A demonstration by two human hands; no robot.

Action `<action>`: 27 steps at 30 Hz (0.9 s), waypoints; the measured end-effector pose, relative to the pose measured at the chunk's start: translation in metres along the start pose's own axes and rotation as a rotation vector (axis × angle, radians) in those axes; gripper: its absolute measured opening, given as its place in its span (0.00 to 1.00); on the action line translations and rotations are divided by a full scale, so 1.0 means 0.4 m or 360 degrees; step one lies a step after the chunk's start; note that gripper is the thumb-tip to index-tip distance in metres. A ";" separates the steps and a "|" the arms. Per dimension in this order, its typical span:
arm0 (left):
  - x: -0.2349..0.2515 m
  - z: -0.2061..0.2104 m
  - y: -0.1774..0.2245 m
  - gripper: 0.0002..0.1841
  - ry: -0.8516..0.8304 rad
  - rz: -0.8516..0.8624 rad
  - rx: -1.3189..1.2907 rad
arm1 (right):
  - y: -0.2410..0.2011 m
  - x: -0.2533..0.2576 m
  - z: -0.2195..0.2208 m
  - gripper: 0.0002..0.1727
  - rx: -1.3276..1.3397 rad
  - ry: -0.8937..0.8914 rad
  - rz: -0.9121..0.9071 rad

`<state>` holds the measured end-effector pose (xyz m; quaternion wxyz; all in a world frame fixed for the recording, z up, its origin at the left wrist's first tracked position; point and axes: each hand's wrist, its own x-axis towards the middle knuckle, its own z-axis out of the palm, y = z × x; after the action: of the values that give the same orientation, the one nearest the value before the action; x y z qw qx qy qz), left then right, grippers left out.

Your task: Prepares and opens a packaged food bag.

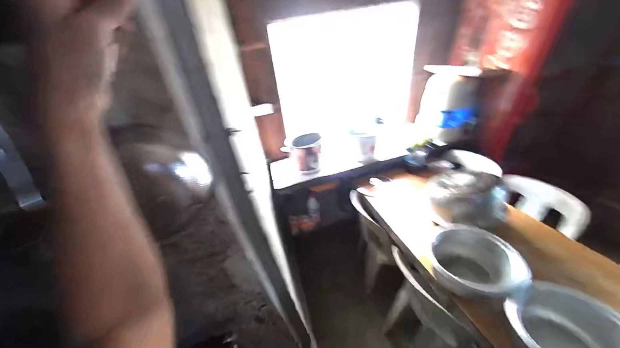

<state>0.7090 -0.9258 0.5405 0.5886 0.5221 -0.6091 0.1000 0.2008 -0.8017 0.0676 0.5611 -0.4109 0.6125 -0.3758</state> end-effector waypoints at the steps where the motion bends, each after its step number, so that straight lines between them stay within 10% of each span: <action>1: -0.074 0.065 0.070 0.18 -0.0171 -0.0126 0.0267 | -0.012 -0.011 -0.027 0.24 -0.0093 0.0138 -0.0206; 2: -0.172 0.168 0.151 0.15 -0.0269 -0.0278 0.0453 | -0.047 -0.040 -0.053 0.24 -0.0202 0.0292 -0.0384; 5: -0.463 0.420 0.098 0.15 -0.0822 0.1203 0.0514 | -0.170 -0.178 -0.148 0.29 -0.0391 0.0701 -0.0795; 10: -1.072 0.672 0.586 0.11 -0.1965 0.1589 -0.0062 | -0.073 -0.434 -0.385 0.30 -0.0665 0.0492 -0.0835; 14: -1.497 0.788 0.943 0.09 -0.2111 0.1928 -0.0744 | 0.150 -0.684 -0.620 0.16 -0.0709 0.0486 -0.0365; 19: -1.914 0.807 1.415 0.15 -0.2096 0.1647 -0.1405 | 0.422 -1.017 -0.907 0.16 -0.0037 0.1373 0.0081; 27: -2.471 0.874 1.973 0.13 -0.3023 0.0955 -0.1925 | 0.709 -1.390 -1.356 0.14 0.0351 0.2444 0.0405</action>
<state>-0.3351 -0.3276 0.0171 0.0014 -0.1440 -0.8523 -0.5029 -0.3443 -0.1802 0.0642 0.0569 0.0953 0.8305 -0.5459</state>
